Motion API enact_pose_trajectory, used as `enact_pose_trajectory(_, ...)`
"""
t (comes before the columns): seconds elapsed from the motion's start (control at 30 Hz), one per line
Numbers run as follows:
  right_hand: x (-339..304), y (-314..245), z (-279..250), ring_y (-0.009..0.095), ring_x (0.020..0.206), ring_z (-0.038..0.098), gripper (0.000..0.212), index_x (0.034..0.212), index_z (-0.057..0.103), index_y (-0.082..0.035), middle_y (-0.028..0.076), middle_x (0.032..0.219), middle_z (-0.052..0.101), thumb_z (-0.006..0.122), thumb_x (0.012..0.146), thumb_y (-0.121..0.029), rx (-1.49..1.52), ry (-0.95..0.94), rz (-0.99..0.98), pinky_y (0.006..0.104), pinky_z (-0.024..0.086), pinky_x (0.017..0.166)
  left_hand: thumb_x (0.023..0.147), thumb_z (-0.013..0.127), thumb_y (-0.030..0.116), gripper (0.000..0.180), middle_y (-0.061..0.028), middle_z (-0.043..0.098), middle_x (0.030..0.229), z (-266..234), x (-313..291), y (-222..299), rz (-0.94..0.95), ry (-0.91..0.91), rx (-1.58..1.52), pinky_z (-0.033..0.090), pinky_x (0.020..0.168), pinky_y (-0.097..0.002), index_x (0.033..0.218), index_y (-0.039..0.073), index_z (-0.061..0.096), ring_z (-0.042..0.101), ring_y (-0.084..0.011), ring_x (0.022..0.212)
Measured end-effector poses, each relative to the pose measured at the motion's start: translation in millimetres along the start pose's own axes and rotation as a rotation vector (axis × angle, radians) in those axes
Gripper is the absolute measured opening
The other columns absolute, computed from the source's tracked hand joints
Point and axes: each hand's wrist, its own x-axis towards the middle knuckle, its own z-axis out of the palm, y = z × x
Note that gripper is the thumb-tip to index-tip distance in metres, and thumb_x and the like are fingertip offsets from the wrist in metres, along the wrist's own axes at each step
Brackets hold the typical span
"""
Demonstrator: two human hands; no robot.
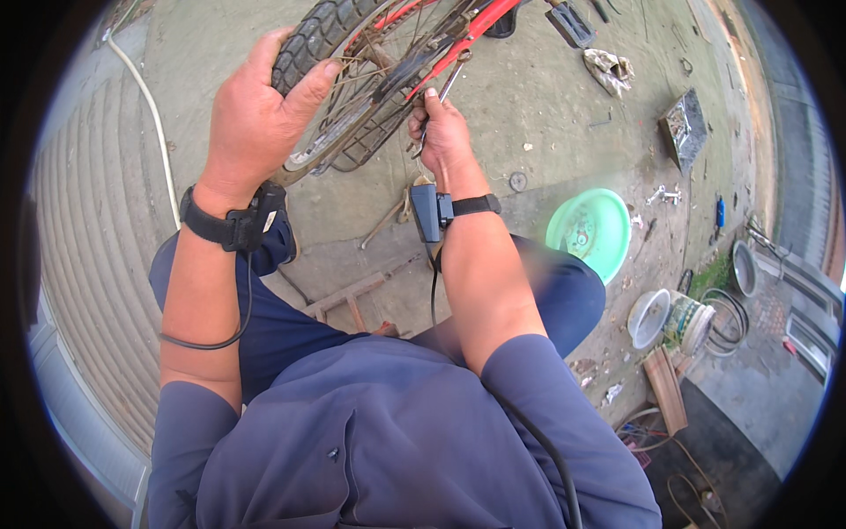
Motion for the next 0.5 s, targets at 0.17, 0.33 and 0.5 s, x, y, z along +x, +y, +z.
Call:
enact_pose_trajectory(0.17, -1.2, 2.2, -1.4, 0.015, 0.057, 0.049, 0.028, 0.094, 0.056, -0.010, 0.000, 0.071, 0.052, 0.059, 0.106, -0.035, -0.139, 0.007, -0.103, 0.0284, 0.036, 0.051, 0.094, 0.076, 0.043, 0.050, -0.0126, 0.075, 0.089, -0.2, 0.5, 0.0, 0.010, 0.011, 0.035, 0.055, 0.072, -0.0343, 0.123, 0.005, 0.063, 0.072, -0.0256, 0.079)
enact_pose_trajectory(0.33, 1.2, -0.8, -0.4, 0.016, 0.056, 0.047, 0.037, 0.095, 0.058, -0.008, 0.000, 0.069, 0.052, 0.051, 0.108, -0.042, 0.045, 0.091, 0.120, 0.0307, 0.036, 0.052, 0.093, 0.076, 0.044, 0.051, -0.0136, 0.075, 0.090, 0.4, 0.5, -0.5, 0.015, 0.016, 0.046, 0.055, 0.073, -0.0355, 0.123, 0.004, 0.063, 0.072, -0.0282, 0.080)
enact_pose_trajectory(0.5, -9.9, -2.5, 1.3, 0.018, 0.059, 0.049, 0.046, 0.107, 0.061, -0.003, 0.002, 0.069, 0.052, 0.041, 0.111, -0.045, 0.137, 0.044, 0.220, 0.0314, 0.037, 0.053, 0.094, 0.076, 0.044, 0.050, -0.0143, 0.074, 0.090, 0.2, 0.6, -0.5, 0.012, 0.012, 0.035, 0.055, 0.072, -0.0364, 0.122, 0.005, 0.063, 0.072, -0.0300, 0.082)
